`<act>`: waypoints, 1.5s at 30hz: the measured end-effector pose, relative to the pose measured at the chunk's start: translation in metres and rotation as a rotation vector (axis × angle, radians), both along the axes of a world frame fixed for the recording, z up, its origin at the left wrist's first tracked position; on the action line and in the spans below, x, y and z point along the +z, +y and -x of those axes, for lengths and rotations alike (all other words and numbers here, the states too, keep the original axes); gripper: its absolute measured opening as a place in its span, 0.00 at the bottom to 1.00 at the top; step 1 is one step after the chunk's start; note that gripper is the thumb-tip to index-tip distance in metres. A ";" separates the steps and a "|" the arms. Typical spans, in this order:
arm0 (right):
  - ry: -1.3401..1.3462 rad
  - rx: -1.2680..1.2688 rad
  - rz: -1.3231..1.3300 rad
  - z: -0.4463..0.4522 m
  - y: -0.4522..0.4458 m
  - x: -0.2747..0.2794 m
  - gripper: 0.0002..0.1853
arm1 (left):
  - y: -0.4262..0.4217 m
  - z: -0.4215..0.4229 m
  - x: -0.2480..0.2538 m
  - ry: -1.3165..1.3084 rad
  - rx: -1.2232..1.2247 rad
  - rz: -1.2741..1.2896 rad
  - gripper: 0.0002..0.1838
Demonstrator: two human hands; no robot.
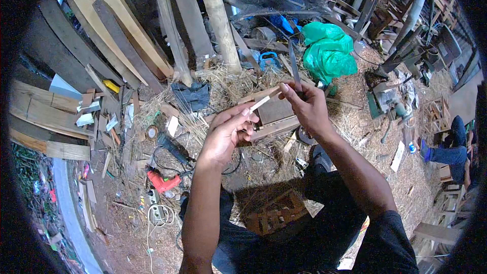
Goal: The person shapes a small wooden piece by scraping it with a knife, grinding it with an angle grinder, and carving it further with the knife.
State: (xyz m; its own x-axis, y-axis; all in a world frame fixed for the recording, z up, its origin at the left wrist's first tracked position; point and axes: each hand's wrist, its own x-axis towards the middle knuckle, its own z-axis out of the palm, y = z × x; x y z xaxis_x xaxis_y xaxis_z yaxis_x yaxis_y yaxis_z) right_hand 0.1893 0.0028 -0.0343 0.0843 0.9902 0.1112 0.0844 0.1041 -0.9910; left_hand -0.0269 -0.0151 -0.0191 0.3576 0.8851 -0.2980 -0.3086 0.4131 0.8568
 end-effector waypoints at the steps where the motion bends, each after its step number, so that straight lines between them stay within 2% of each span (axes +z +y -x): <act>1: -0.001 -0.005 -0.007 0.000 0.000 0.000 0.14 | 0.001 0.001 -0.002 0.005 -0.004 -0.006 0.22; 4: -0.042 0.061 0.092 -0.006 -0.001 0.003 0.16 | 0.003 0.000 -0.008 0.007 0.008 -0.013 0.19; 7: 0.227 0.055 0.046 0.000 -0.005 0.009 0.17 | 0.003 -0.001 -0.010 -0.037 0.070 0.019 0.16; 12: 0.097 0.064 0.042 -0.003 -0.003 -0.001 0.17 | 0.005 0.002 -0.010 -0.131 0.113 0.088 0.13; 15: 0.060 0.088 0.071 -0.004 -0.002 -0.004 0.16 | 0.007 0.003 -0.013 -0.110 0.106 0.097 0.15; 22: 0.036 0.134 0.136 -0.001 -0.004 -0.005 0.13 | 0.007 -0.001 -0.013 0.096 0.079 -0.011 0.18; 25: 0.033 0.109 0.070 0.003 -0.004 -0.008 0.13 | 0.011 -0.002 -0.020 0.188 0.088 -0.028 0.18; 29: -0.116 0.160 0.152 -0.003 -0.001 -0.025 0.14 | 0.009 -0.003 -0.015 0.289 0.058 -0.053 0.16; 32: -0.166 0.232 0.284 -0.001 -0.001 -0.046 0.16 | 0.010 0.006 -0.032 0.413 0.048 -0.108 0.14; 36: -0.372 0.349 0.463 0.019 -0.018 -0.045 0.21 | 0.010 0.034 -0.081 0.672 0.094 -0.217 0.12; 37: -0.388 0.426 0.293 0.016 -0.017 -0.105 0.22 | 0.007 0.040 -0.097 0.735 0.105 -0.198 0.11; 38: -0.488 0.475 0.325 0.016 -0.019 -0.150 0.21 | 0.005 0.047 -0.119 0.796 0.113 -0.181 0.10; 40: -0.675 0.504 0.092 0.034 -0.041 -0.155 0.20 | -0.005 0.066 -0.203 0.960 0.144 -0.248 0.08; 42: -0.750 0.536 0.233 0.041 -0.060 -0.198 0.20 | -0.026 0.082 -0.275 1.120 0.176 -0.362 0.06; 44: -0.842 0.546 0.365 0.044 -0.076 -0.243 0.19 | -0.048 0.085 -0.303 1.198 0.118 -0.283 0.09; 45: -0.893 0.536 0.422 0.048 -0.081 -0.258 0.19 | -0.059 0.086 -0.312 1.276 -0.003 -0.215 0.08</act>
